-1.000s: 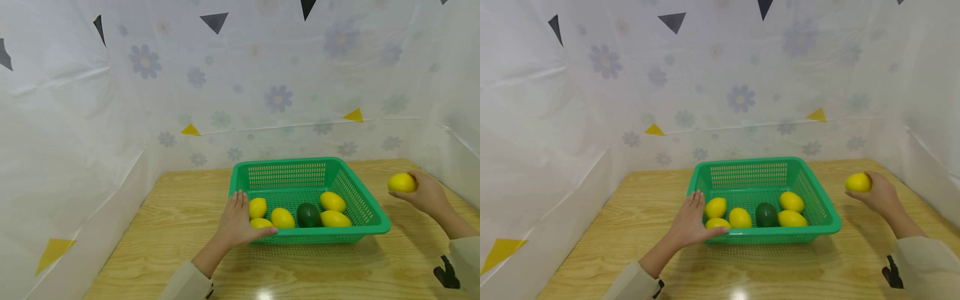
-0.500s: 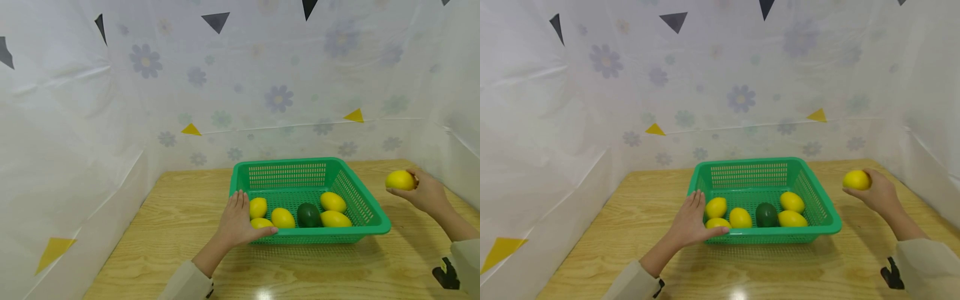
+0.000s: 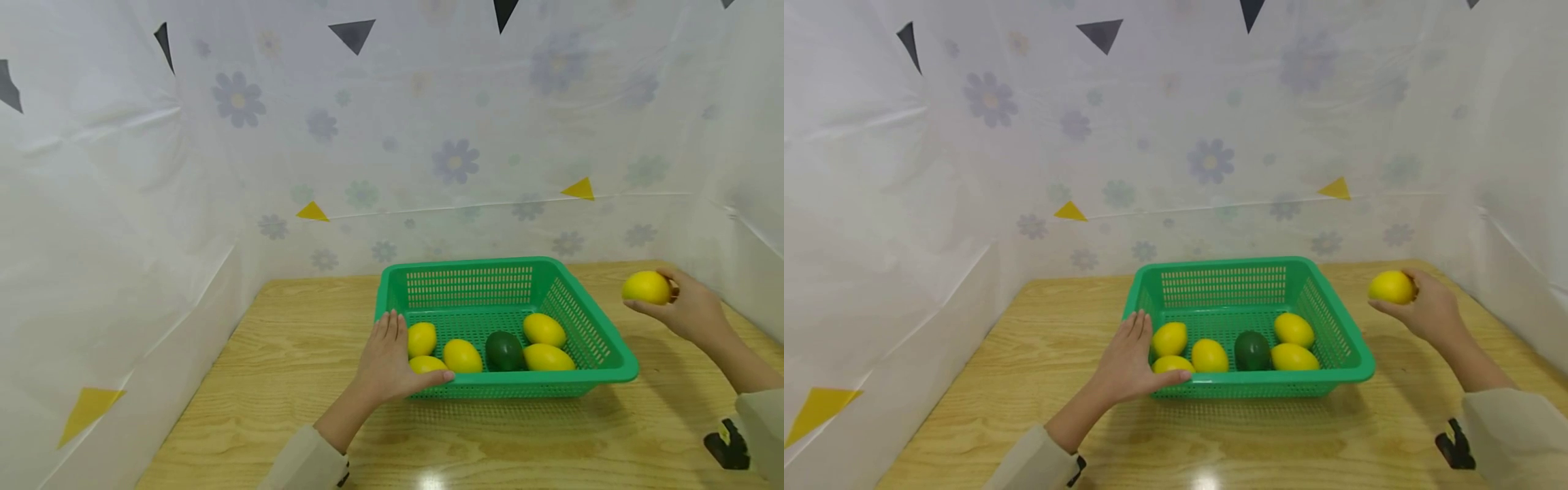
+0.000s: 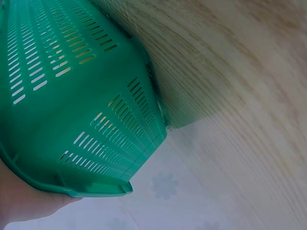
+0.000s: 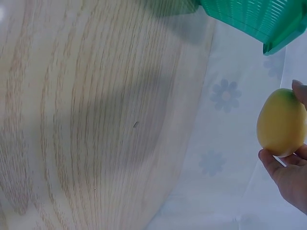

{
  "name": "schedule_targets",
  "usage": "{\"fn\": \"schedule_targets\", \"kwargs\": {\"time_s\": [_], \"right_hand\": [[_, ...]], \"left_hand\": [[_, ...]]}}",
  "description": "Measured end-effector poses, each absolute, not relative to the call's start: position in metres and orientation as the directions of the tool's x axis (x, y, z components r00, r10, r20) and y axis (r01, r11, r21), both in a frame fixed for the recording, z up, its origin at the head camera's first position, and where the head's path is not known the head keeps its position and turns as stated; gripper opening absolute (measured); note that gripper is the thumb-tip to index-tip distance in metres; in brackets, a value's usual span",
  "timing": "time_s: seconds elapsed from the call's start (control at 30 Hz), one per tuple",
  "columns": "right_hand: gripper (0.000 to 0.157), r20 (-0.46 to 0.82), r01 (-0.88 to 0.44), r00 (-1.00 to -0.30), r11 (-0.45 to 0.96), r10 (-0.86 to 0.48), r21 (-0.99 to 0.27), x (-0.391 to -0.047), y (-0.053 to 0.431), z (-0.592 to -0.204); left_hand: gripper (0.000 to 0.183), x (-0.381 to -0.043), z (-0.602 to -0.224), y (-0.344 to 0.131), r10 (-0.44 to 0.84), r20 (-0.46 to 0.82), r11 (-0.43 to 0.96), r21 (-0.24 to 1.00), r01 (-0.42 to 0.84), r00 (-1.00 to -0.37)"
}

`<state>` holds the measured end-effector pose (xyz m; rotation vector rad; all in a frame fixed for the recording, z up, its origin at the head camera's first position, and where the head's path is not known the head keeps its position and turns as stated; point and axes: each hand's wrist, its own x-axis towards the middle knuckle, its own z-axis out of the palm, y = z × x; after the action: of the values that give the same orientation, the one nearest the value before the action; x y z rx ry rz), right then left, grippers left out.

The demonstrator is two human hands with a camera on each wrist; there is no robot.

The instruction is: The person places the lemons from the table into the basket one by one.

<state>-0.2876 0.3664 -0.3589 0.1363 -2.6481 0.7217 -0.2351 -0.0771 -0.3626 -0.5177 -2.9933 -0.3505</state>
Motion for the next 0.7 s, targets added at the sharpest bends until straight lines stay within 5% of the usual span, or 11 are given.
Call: {"fn": "schedule_targets", "kwargs": {"time_s": [0.7], "right_hand": [[0.070, 0.441, -0.256, -0.898, 0.829, -0.013, -0.497, -0.290, 0.338, -0.351]], "left_hand": [[0.116, -0.235, -0.362, -0.077, 0.320, 0.114, 0.920, 0.199, 0.337, -0.940]]}}
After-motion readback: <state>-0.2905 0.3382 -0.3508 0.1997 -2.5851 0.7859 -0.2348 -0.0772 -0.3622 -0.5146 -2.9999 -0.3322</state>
